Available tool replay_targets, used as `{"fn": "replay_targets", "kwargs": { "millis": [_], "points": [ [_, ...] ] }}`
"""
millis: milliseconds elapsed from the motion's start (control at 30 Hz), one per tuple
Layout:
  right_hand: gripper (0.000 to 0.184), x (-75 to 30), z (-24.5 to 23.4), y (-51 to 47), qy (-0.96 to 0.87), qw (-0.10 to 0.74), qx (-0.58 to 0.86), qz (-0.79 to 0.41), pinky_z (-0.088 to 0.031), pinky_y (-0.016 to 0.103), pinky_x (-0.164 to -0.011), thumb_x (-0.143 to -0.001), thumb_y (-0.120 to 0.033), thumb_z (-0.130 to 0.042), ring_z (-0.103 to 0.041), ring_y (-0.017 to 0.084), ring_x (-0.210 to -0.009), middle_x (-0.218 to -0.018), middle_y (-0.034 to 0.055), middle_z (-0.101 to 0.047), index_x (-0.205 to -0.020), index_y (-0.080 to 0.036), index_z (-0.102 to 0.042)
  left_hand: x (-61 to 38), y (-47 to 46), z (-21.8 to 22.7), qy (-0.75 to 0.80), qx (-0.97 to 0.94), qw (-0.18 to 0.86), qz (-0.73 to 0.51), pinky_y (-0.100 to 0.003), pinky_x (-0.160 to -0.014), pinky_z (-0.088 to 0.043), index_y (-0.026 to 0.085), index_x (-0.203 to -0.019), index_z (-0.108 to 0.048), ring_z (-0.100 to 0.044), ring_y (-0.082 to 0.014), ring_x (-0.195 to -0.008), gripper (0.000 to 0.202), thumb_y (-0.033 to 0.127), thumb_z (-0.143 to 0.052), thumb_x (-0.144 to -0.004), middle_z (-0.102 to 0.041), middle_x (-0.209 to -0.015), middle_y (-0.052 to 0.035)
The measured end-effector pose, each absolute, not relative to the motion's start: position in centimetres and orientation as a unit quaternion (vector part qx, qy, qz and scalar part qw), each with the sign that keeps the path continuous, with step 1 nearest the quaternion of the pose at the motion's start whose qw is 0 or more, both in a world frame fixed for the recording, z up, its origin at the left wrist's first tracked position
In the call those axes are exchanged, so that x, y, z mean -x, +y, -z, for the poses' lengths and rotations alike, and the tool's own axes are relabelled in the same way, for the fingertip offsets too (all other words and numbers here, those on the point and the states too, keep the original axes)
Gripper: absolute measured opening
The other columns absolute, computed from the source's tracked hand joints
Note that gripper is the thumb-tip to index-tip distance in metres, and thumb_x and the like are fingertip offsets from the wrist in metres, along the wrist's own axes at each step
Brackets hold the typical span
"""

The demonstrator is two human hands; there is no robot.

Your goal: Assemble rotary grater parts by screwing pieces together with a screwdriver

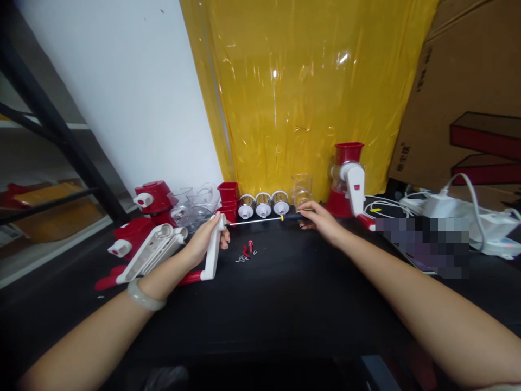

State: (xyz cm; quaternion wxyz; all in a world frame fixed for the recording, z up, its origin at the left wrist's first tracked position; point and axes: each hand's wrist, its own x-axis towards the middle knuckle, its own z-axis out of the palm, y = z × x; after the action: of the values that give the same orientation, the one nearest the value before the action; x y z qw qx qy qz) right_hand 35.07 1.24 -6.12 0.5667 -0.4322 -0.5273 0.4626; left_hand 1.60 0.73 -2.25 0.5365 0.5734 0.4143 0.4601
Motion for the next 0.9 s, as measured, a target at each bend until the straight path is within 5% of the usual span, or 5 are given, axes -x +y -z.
{"fn": "replay_targets", "kwargs": {
  "millis": [133,267,900],
  "points": [
    [0.054,-35.2,6.5,1.9,-0.558,0.551,0.477,-0.397,-0.054,0.035,-0.064,-0.073,-0.077,-0.067,-0.064,0.019,-0.064,-0.073,0.0013,-0.065,-0.087,-0.025,-0.061,-1.5,0.8,2.3,0.414,-0.578,0.536,-0.456,-0.021,-0.045,-0.050,0.017,-0.089,-0.055,-0.060,-0.0135,-0.043,0.055,0.071,-0.066,-0.083,-0.065,-0.056,-0.0003],
    [0.060,-35.4,6.6,1.9,-0.594,0.539,0.485,-0.348,-0.052,0.035,-0.061,-0.075,-0.083,-0.059,-0.057,0.017,-0.054,-0.062,-0.0011,-0.059,-0.085,-0.024,-0.060,-1.5,0.8,2.3,0.417,-0.576,0.536,-0.455,-0.022,-0.045,-0.050,0.018,-0.089,-0.055,-0.060,-0.0136,-0.043,0.054,0.070,-0.065,-0.084,-0.065,-0.056,-0.0001],
    [0.049,-34.8,5.5,0.8,-0.498,0.612,0.393,-0.472,-0.056,0.029,-0.068,-0.062,-0.052,-0.090,-0.066,0.013,-0.075,-0.096,0.0000,-0.066,-0.096,-0.025,-0.065,-1.5,1.0,2.5,0.404,-0.581,0.534,-0.462,-0.021,-0.045,-0.052,0.018,-0.087,-0.054,-0.060,-0.0126,-0.044,0.059,0.074,-0.069,-0.077,-0.065,-0.057,-0.0001]
  ]
}}
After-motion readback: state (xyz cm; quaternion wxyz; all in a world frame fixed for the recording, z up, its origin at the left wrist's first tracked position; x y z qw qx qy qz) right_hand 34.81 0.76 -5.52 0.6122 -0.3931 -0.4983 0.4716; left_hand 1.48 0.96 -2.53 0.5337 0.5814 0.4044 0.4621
